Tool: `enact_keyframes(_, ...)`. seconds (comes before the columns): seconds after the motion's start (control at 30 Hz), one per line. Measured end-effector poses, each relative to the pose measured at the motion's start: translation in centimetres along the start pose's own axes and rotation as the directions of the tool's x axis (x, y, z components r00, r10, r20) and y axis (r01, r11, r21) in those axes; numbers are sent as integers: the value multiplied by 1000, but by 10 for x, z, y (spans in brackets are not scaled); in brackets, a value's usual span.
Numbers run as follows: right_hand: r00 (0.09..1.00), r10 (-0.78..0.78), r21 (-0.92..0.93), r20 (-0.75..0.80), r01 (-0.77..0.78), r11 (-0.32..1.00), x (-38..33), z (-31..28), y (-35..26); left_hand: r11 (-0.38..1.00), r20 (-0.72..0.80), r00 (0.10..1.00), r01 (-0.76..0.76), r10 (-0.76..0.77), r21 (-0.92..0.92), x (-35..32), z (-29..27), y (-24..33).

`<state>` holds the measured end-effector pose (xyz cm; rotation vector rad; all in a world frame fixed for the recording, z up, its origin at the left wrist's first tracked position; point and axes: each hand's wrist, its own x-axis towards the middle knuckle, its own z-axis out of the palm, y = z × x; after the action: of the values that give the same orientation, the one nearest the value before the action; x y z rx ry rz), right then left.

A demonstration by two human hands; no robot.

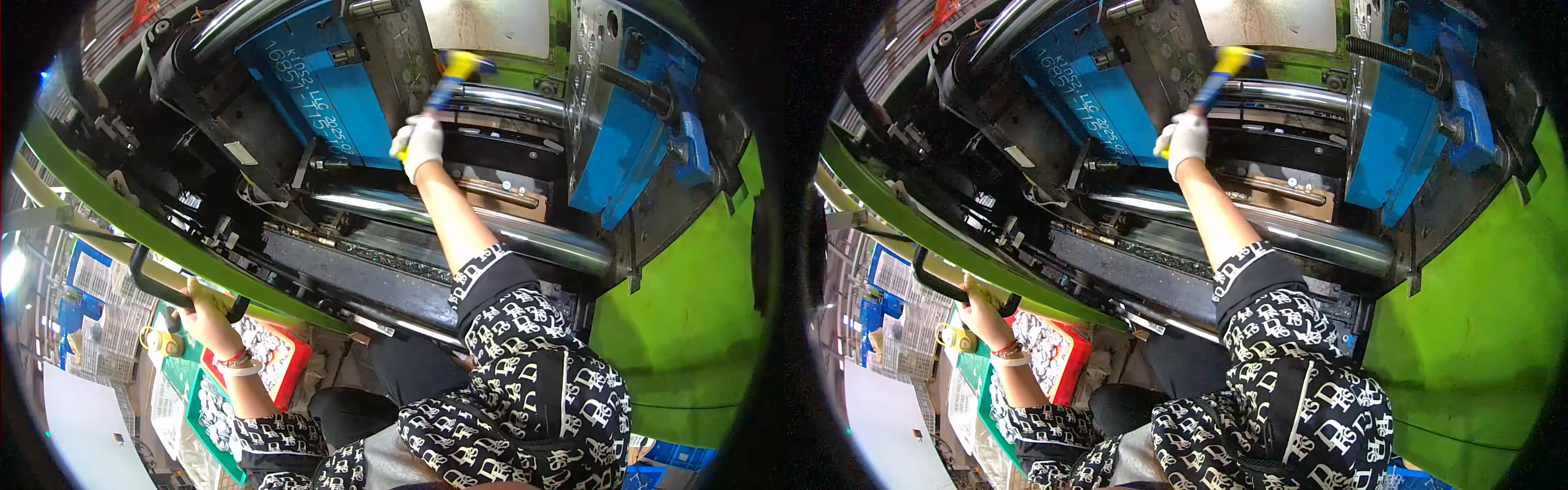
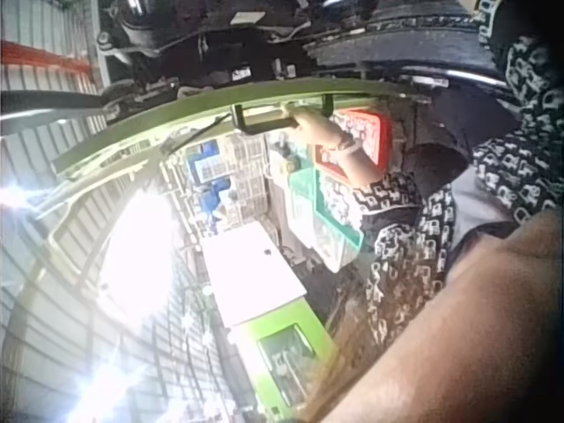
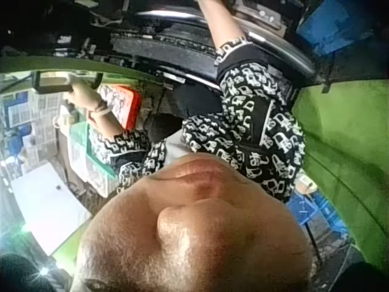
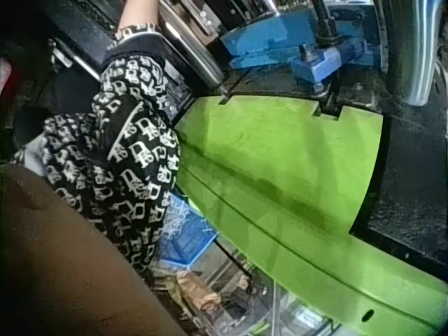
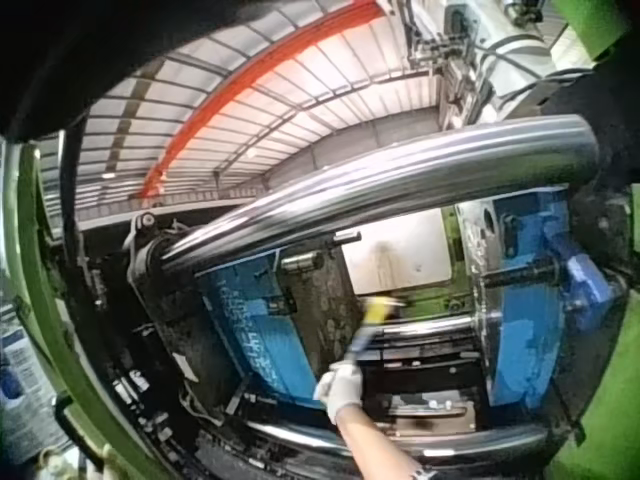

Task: The operator uses a mallet to secure parts in an injection molding machine, inspects small components, and organizes them into bins on an industrial production floor.

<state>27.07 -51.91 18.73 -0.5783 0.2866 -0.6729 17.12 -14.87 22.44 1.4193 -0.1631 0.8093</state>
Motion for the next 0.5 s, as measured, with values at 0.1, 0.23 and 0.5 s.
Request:
enact_keyframes(0.1,984,133,-1,116,-133,991,-8,-11,-5,999,10,999,38,-38,-2,1,-1,0)
enact_keyframes(0.23,999,-36,25,13,36,999,-20,-29,-18,1000,49,999,8,-9,14,2,-2,3)
enact_keyframes(0.5,991,115,265,-68,-94,960,-18,3,10,1000,26,1000,15,-15,1,0,0,1)
